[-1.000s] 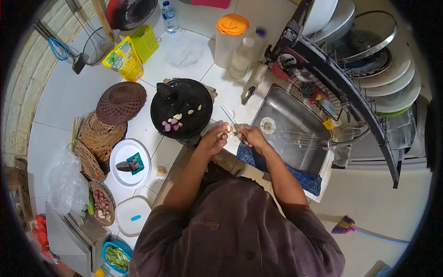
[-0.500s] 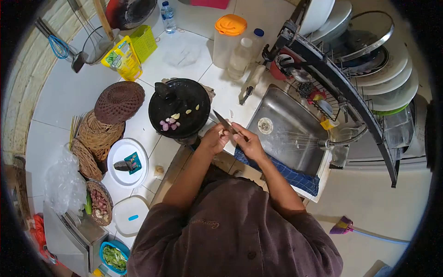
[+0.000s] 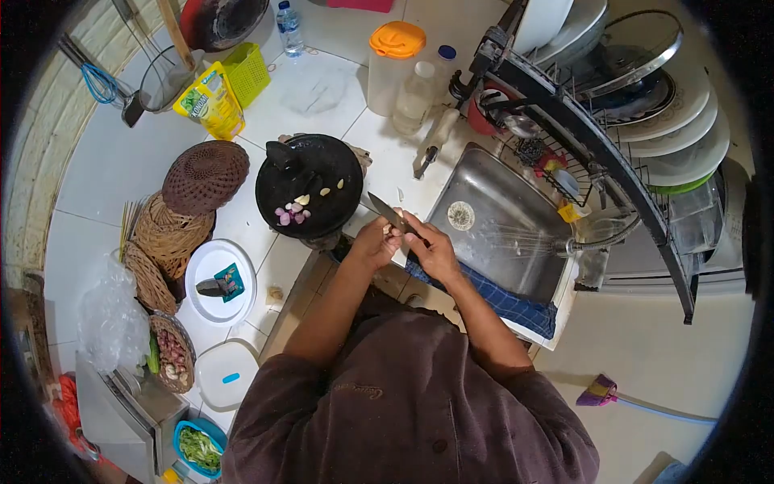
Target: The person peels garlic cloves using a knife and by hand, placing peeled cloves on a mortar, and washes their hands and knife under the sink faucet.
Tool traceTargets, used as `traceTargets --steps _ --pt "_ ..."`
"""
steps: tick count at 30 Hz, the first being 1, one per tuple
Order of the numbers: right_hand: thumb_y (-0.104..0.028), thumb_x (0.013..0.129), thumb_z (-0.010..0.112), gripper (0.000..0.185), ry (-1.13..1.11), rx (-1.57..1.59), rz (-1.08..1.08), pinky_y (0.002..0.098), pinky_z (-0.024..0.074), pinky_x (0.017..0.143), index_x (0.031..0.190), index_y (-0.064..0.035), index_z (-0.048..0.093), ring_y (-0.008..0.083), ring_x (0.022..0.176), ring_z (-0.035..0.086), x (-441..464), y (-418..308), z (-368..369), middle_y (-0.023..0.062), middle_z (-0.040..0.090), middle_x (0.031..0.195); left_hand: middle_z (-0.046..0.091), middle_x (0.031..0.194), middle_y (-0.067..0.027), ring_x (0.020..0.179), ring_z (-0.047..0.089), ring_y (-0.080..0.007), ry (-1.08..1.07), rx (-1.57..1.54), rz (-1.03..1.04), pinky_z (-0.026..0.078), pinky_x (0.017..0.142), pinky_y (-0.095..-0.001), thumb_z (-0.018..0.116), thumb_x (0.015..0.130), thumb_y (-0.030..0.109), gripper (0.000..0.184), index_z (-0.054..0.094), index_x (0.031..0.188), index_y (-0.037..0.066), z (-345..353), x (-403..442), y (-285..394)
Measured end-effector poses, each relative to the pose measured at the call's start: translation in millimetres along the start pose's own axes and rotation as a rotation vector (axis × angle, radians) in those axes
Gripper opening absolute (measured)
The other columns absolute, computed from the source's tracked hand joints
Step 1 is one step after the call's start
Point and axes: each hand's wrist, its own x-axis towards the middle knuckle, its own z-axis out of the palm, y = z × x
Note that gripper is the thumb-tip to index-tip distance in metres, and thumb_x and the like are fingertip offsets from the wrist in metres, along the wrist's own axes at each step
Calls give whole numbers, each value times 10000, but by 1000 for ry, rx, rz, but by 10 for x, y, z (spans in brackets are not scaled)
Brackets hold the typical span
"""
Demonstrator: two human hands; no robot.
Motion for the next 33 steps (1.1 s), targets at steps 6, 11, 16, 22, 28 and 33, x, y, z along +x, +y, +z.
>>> traceTargets --steps 6,11,16,22,28,33 --pt "-170 897 547 358 117 -265 -83 310 439 635 1255 -157 556 219 651 512 -52 -49 26 111 495 721 546 707 -32 561 496 -103 127 50 52 382 462 -204 516 915 137 139 571 917 9 141 -63 -46" --pt "-172 907 532 343 124 -364 -40 320 446 651 1248 -142 556 230 668 530 -79 -52 38 117 494 716 556 714 -40 551 497 -109 97 42 37 393 455 -222 503 919 124 150 569 896 -9 46 32 -63" --pt "-161 932 505 327 34 -40 43 271 430 677 1253 -116 548 132 700 501 -50 -20 27 51 580 833 573 730 -43 549 490 -100 90 276 58 375 454 -223 531 868 109 138 600 918 0 -19 61 29" --pt "-131 942 502 343 -64 314 229 187 397 750 1267 -23 515 52 859 471 21 187 -126 3 583 1090 633 860 -90 550 467 -80 -35 502 -54 386 477 -204 507 833 58 253 554 1076 2 4 -81 227" --pt "-172 935 519 346 8 340 260 223 404 828 1255 -41 531 85 928 511 154 237 -141 20 611 1046 644 980 -145 577 507 -89 -198 329 -20 439 527 -193 477 847 31 300 511 1144 3 -71 -52 225" --pt "-192 935 528 355 -6 356 330 238 411 870 1264 -58 530 97 976 524 181 141 -101 30 616 1108 635 1009 -150 630 557 -115 -140 281 60 479 569 -222 494 886 89 274 507 1149 14 -120 -19 185"
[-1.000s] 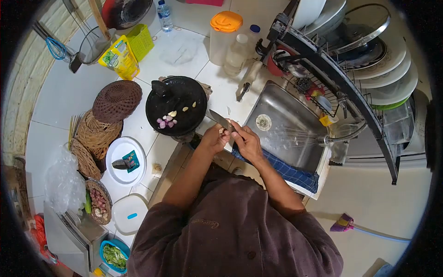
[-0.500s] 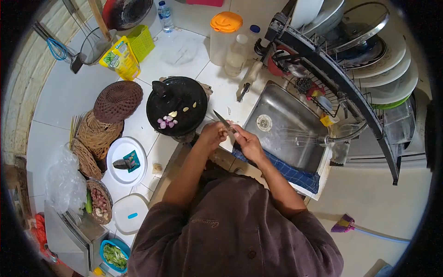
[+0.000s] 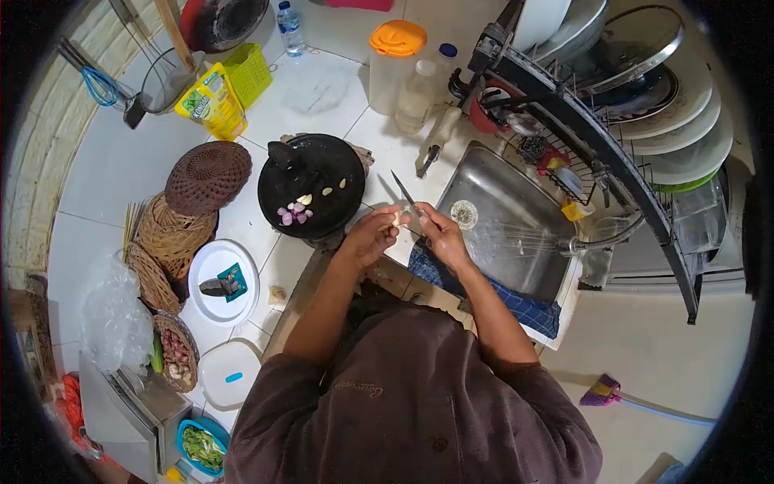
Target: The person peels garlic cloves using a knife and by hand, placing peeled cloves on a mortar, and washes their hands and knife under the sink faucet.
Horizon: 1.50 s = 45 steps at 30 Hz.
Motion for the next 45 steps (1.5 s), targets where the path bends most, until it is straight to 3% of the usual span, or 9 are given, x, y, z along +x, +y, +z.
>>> traceTargets --steps 9,13,16,19,22,25,35,40,45 --pt "-219 937 530 356 -20 53 17 229 411 836 1254 -57 537 91 936 517 -18 -29 -13 18 612 1049 628 979 -125 705 585 -137 27 21 -49 493 588 -240 503 898 124 279 511 1160 28 -85 -5 8" --pt "-226 941 521 353 16 126 62 193 419 634 1258 -73 538 62 694 497 -23 -49 14 -6 583 860 590 857 -27 659 519 -86 27 36 -30 428 565 -203 555 846 94 320 538 1158 23 -98 21 -31" --pt "-230 946 507 377 -47 246 170 177 346 454 1300 -102 497 46 504 403 -31 -32 -20 -26 508 720 567 799 29 634 464 -48 137 83 -26 381 550 -186 588 825 82 306 577 1126 29 42 -30 -18" --pt "-248 956 481 462 -171 428 270 212 312 378 1373 -84 371 69 458 394 -82 -66 -16 -10 484 708 565 773 52 632 459 -37 185 209 49 367 536 -181 611 823 95 269 608 1087 44 62 6 -34" --pt "-237 962 465 451 -218 574 319 204 312 382 1375 -93 353 75 457 397 -146 -152 59 -5 486 716 574 770 58 624 465 -36 198 302 104 360 522 -173 621 823 113 244 622 1059 52 42 43 -63" --pt "-231 969 454 366 -193 610 315 205 308 369 1308 -91 455 64 433 369 -151 -167 145 -11 469 663 591 785 46 606 467 -37 213 313 89 350 504 -168 631 820 134 235 623 1038 45 61 42 -70" --pt "-221 969 453 401 -177 563 355 211 326 381 1355 -122 406 68 456 390 -116 -188 101 -13 479 688 597 812 10 583 440 -48 180 411 18 335 476 -174 577 841 181 244 611 1029 30 151 6 -21" --pt "-241 970 449 399 -88 583 355 216 316 356 1345 -108 420 65 421 364 -98 -239 102 -13 455 629 586 789 -4 586 447 -55 269 199 -9 332 464 -169 563 841 159 232 605 1037 42 59 65 -19" --pt "-277 966 447 302 -148 393 512 223 339 356 1153 -46 498 82 427 402 45 -66 20 28 521 687 585 819 -37 568 484 -62 225 65 -30 369 429 -165 568 850 175 241 566 1056 50 -33 81 -22"
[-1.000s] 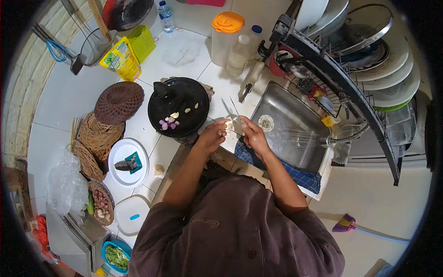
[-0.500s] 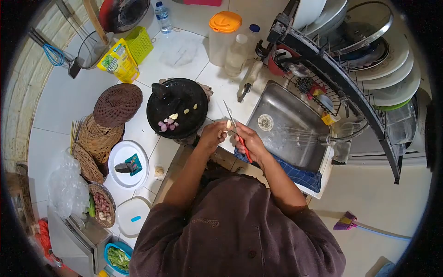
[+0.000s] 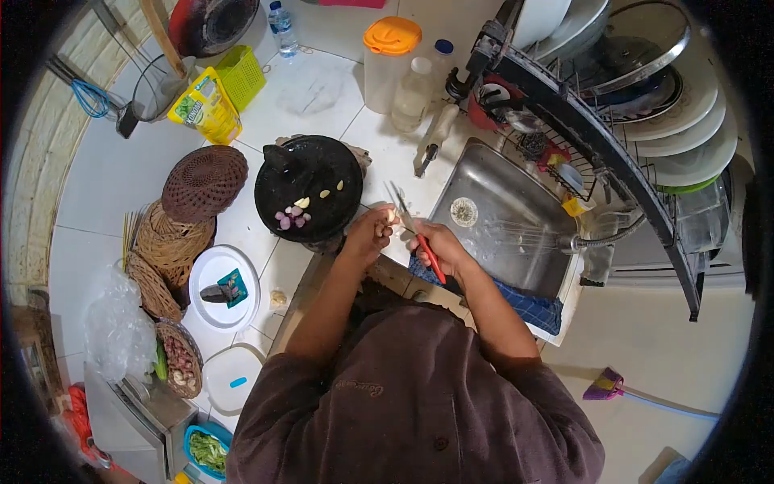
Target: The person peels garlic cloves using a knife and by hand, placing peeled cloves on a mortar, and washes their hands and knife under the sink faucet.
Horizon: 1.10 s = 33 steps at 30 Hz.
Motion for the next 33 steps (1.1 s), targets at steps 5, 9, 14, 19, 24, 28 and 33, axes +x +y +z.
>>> traceTargets --steps 5,9,14,19,24,28,33 --pt "-275 963 448 284 -32 -44 -31 222 349 357 1086 -27 510 88 426 417 129 26 -32 61 563 718 590 794 -30 541 489 -64 71 -139 -53 365 422 -164 568 860 171 141 563 961 73 -55 54 -41" --pt "-260 956 469 290 -76 86 -79 210 334 360 1115 -23 526 74 427 410 41 -52 23 48 562 710 589 754 -21 534 492 -71 40 -215 -93 375 436 -175 531 880 152 116 562 949 64 -45 49 -4" --pt "-247 944 508 342 38 -362 -169 201 319 368 1187 -7 523 56 435 404 80 -28 19 26 557 718 593 760 -20 546 498 -78 -176 -242 -61 396 463 -193 483 887 131 128 561 961 61 -124 105 -38" --pt "-235 948 505 396 -50 -176 -207 191 316 387 1264 2 478 51 438 395 68 2 7 9 544 723 535 757 -2 614 495 -95 -8 -225 -46 373 494 -203 543 856 127 250 572 1093 51 8 -33 40" --pt "-221 937 518 454 -157 -170 -270 184 322 403 1358 -89 413 45 457 393 -88 -9 19 13 519 747 590 839 -26 673 522 -98 -45 -159 3 422 537 -213 504 867 74 270 549 1129 29 7 -53 58" --pt "-213 933 519 478 -228 -153 -268 183 325 408 1389 -159 389 41 463 391 -245 -52 77 10 499 747 589 850 -2 691 521 -80 -78 -71 115 434 569 -214 555 880 79 271 550 1144 24 11 -32 26" --pt "-177 937 503 474 -213 -136 -298 189 325 401 1392 -135 376 49 458 401 -335 -93 163 12 512 733 594 830 15 685 518 -59 -110 -11 176 428 587 -207 633 860 116 280 577 1118 21 69 -49 12"
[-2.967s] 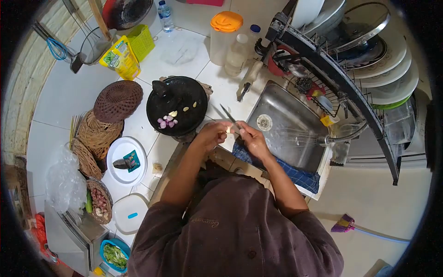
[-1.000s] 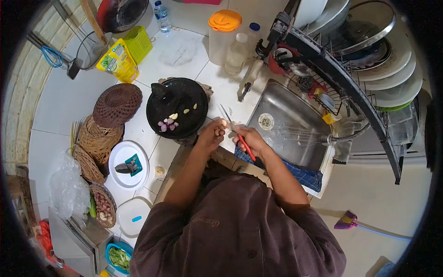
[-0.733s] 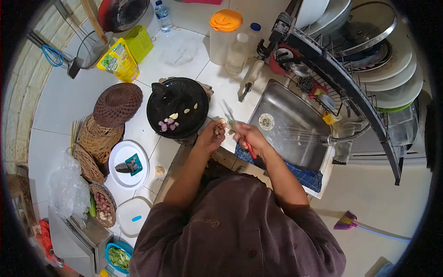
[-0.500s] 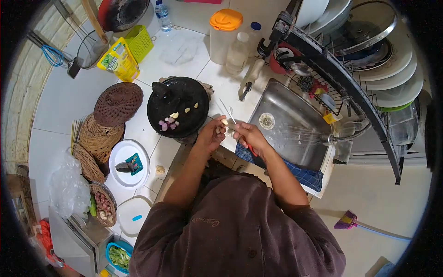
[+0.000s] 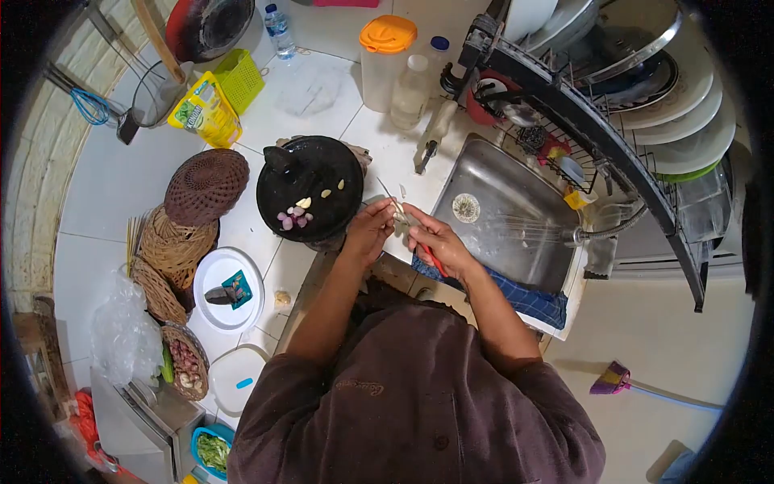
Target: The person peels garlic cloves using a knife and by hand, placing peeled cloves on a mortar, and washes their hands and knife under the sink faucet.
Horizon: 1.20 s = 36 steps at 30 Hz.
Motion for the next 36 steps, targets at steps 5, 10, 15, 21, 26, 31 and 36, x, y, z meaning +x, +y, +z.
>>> traceTargets --steps 5,10,15,21,26,31,36 --pt "-181 946 488 444 76 159 57 185 315 403 1381 -150 401 45 464 378 13 77 -24 -10 473 718 598 811 28 650 471 -53 15 86 25 395 604 -211 622 853 70 234 618 1079 12 100 -76 66" --pt "-183 944 496 427 85 125 24 192 286 398 1366 -161 431 45 470 363 -19 58 -26 -31 453 698 614 827 28 624 427 -42 4 208 101 361 580 -201 621 850 71 278 623 1118 -2 136 -103 65" --pt "-205 927 533 446 86 -162 -28 205 296 446 1363 -196 442 44 499 343 -46 -17 -1 -52 407 661 604 813 42 621 400 -29 -14 353 166 350 575 -190 607 859 81 297 614 1144 1 204 -170 131" --pt "-185 910 548 442 162 -400 -88 252 414 718 1345 -189 465 91 753 466 -17 38 2 -1 554 863 597 791 47 625 399 -27 -26 391 216 348 582 -191 610 859 88 288 621 1133 2 158 -130 101" --pt "-169 907 547 435 215 -408 -106 269 389 871 1336 -168 472 107 927 482 -22 13 65 13 589 1049 603 780 39 622 408 -33 -37 406 213 354 577 -196 625 850 85 278 628 1114 -3 201 -151 118" --pt "-170 919 532 427 203 -204 -138 188 266 436 1337 -113 466 31 480 326 17 54 73 -66 404 633 613 794 21 610 415 -42 -19 308 145 359 562 -205 620 853 77 269 630 1109 -7 174 -83 71" --pt "-192 931 517 459 203 83 -13 188 270 382 1367 -96 408 38 433 343 -28 17 67 -36 446 658 552 748 36 623 416 -52 -27 240 111 340 563 -210 641 861 121 314 602 1139 -19 197 -50 55"
